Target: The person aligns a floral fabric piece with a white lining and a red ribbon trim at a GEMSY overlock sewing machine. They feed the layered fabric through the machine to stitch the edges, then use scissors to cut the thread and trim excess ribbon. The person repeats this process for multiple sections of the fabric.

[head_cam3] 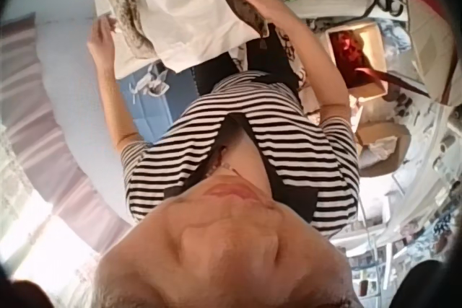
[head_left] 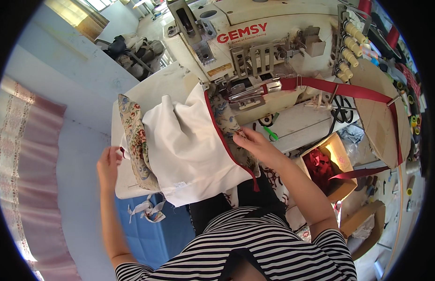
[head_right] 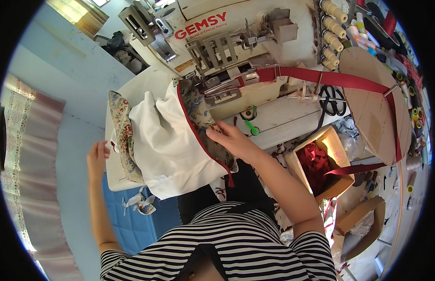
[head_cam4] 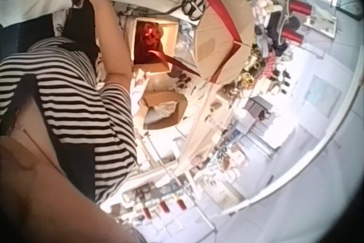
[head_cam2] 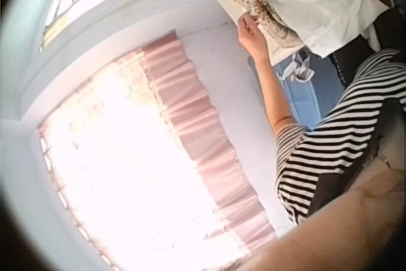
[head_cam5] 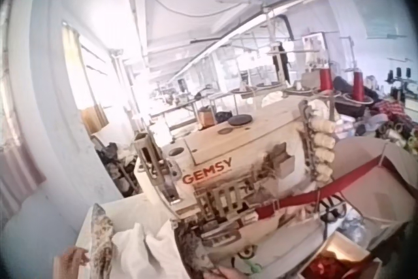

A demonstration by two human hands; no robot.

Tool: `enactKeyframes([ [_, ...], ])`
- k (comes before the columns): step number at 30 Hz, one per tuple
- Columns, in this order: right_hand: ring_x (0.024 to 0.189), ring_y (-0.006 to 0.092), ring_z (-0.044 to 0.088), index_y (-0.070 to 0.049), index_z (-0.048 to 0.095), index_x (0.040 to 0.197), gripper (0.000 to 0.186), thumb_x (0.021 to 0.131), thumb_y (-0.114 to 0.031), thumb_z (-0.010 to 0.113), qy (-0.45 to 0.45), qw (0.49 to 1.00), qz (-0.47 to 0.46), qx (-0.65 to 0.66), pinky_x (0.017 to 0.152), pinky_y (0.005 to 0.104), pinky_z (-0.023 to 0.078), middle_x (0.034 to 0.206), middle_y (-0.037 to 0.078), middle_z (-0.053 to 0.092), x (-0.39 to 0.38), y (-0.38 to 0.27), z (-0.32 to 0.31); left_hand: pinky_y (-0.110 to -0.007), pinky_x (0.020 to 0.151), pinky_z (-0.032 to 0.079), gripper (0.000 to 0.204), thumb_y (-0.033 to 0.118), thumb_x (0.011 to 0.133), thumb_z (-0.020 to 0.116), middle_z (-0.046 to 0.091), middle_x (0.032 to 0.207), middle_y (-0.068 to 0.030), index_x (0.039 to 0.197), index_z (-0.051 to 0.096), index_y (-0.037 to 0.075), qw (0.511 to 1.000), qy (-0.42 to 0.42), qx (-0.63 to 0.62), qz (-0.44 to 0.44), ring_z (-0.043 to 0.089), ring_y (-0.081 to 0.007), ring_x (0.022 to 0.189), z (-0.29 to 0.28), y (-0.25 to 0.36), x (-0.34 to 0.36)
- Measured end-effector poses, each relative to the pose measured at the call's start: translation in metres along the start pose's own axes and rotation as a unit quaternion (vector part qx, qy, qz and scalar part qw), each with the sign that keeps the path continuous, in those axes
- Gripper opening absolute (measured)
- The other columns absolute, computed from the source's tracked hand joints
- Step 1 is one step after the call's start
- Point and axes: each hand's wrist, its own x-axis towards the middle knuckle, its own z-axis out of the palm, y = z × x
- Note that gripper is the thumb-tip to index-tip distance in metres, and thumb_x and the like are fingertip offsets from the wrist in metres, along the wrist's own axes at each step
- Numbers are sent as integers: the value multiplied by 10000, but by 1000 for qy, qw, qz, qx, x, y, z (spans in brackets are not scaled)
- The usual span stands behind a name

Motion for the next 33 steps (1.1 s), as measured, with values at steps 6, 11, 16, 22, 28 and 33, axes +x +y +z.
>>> enactKeyframes([
  [6,832,63,440,30,577,1044,302,974,-250,488,8,1000,-24,5,777,237,410,897,-17,552,-3,31,5,-397,918,453,142,57,818,612,603,1040,-101,957,594,33,877,-93,-32,470,572,-276,1027,114,147,-34],
  [11,848,53,476,28,578,1092,339,976,-276,481,-19,999,45,16,769,226,424,969,-9,578,-15,28,-19,-376,869,465,106,48,813,614,575,1016,-104,909,576,23,884,-71,-24,461,559,-291,997,170,141,2],
  [16,912,60,514,30,560,1153,355,981,-267,469,-49,994,46,82,808,229,434,1028,4,596,-11,15,-12,-346,852,435,91,35,837,595,562,991,-120,913,560,0,901,-116,-133,395,543,-300,969,182,121,28],
  [22,866,48,538,18,587,1124,347,954,-278,526,-68,988,37,134,781,212,431,1010,-1,617,9,-3,-10,-338,845,433,113,97,880,580,547,989,-141,911,553,-9,897,-154,-110,400,530,-307,959,183,117,69],
  [28,854,65,540,23,591,1103,310,983,-227,454,-40,998,39,23,785,234,443,983,9,627,23,3,-12,-365,795,464,139,147,850,616,565,811,-117,797,589,21,844,-101,84,519,559,-304,872,164,132,78],
  [33,884,75,534,44,589,1087,300,970,-210,480,-81,983,30,-165,802,252,443,995,24,627,19,1,-10,-372,489,462,235,235,796,678,503,531,-59,666,555,84,833,-200,18,516,536,-260,522,143,141,-31],
])
